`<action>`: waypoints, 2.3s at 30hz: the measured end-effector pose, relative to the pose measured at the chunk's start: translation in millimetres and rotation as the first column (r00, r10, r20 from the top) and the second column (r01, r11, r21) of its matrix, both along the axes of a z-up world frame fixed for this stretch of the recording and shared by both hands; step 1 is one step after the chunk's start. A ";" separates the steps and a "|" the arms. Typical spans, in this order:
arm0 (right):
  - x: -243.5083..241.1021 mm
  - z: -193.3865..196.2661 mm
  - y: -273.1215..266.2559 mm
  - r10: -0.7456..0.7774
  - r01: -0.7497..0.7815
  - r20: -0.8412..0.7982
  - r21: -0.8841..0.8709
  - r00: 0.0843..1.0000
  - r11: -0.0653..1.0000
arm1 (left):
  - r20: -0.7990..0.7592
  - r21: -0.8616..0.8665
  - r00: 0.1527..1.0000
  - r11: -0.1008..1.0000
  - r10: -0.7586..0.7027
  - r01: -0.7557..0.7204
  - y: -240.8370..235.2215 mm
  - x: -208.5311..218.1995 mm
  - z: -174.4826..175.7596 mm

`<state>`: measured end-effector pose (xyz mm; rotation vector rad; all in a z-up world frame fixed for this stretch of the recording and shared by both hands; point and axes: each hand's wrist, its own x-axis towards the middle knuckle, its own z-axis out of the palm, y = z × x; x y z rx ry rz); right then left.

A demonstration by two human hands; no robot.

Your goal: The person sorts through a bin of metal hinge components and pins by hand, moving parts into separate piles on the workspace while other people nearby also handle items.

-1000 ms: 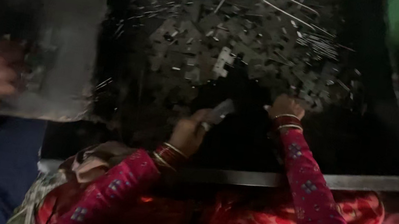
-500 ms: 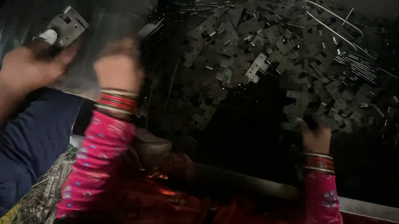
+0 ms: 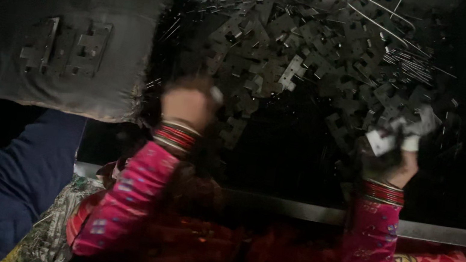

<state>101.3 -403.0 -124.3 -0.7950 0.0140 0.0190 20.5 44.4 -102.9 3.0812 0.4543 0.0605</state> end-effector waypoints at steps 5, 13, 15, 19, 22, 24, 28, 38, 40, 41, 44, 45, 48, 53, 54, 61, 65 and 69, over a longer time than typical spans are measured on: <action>0.8 17.8 -2.2 -0.163 0.175 -0.124 0.090 0.979 0.980 | -0.077 -0.155 0.971 0.964 -0.228 0.215 -78.2 0.4 -88.5; 22.9 -67.7 95.2 0.470 0.397 0.437 -0.898 0.767 0.187 | -0.190 -0.144 0.940 0.955 -0.284 0.260 -67.0 12.5 -131.3; 15.9 -83.2 125.5 0.660 0.480 0.350 -0.877 0.665 -0.018 | -0.086 -0.146 0.964 0.960 -0.253 0.239 -56.0 10.7 -103.6; 7.0 -101.9 164.2 0.814 0.609 0.155 -0.742 0.560 -0.278 | 0.383 -0.415 0.890 0.815 -0.248 0.406 -27.4 1.1 -41.2; 4.4 -98.7 172.9 0.797 0.556 0.040 -0.737 0.603 -0.384 | 0.272 -0.586 0.950 0.756 -0.155 0.291 -21.5 2.8 -21.3; -1.8 -93.3 171.6 0.753 0.446 -0.080 -0.763 0.654 -0.468 | 0.300 -0.615 0.944 0.728 -0.138 0.302 -21.8 3.1 -21.7; 3.5 -95.6 164.7 0.739 0.408 -0.137 -0.761 0.660 -0.505 | 0.393 -0.631 0.908 0.676 -0.145 0.381 -29.0 9.0 -38.2; 33.5 -56.6 75.4 0.301 -0.093 0.053 -0.888 0.952 0.451 | 0.173 -0.969 0.966 0.210 0.192 0.132 -6.4 18.4 -41.0; 36.4 -42.3 58.6 0.192 -0.163 -0.012 -0.584 0.981 0.795 | 0.186 -0.978 0.931 -0.034 0.313 0.207 -3.8 19.2 -35.5; 37.2 -34.9 55.5 0.116 -0.134 -0.118 -0.158 0.986 0.978 | 0.188 -0.977 0.932 -0.034 0.311 0.208 -6.0 19.4 -35.2; 32.7 -11.7 60.6 0.186 -0.190 -0.390 0.029 0.902 0.981 | 0.090 -0.993 0.862 -0.025 0.499 0.119 -22.2 16.7 -47.2; 29.7 -6.2 67.9 0.185 -0.188 -0.386 0.029 0.904 0.982 | 0.169 -0.986 0.893 0.077 0.417 0.151 -30.6 16.4 -53.2; 9.7 -3.2 91.5 0.229 -0.456 -0.498 -0.401 0.836 0.794 | 0.399 -0.903 0.910 0.221 0.112 0.368 -69.3 10.3 -66.0; -45.3 -16.9 141.7 0.287 -0.528 -0.568 -0.318 0.771 0.788 | 0.219 -0.730 0.940 0.595 -0.263 0.337 -149.8 -30.7 -53.9; -50.5 -20.8 145.7 0.352 -0.523 -0.439 -0.371 0.827 0.767 | 0.220 -0.730 0.940 0.596 -0.259 0.335 -148.1 -28.9 -50.7; 34.6 -75.6 84.1 0.320 -0.001 -0.056 -0.986 0.946 -0.169 | 0.465 -0.234 0.876 0.937 -0.126 0.260 -48.2 -11.8 12.9; 89.3 -95.5 26.8 0.251 0.004 -0.084 -0.943 0.964 -0.332 | 0.486 0.124 0.873 0.986 0.035 -0.109 49.0 -16.4 50.2; 93.6 -109.7 9.4 0.247 0.015 -0.122 -0.871 0.961 -0.491 | 0.499 0.376 0.839 0.819 0.214 -0.433 147.5 -28.3 44.3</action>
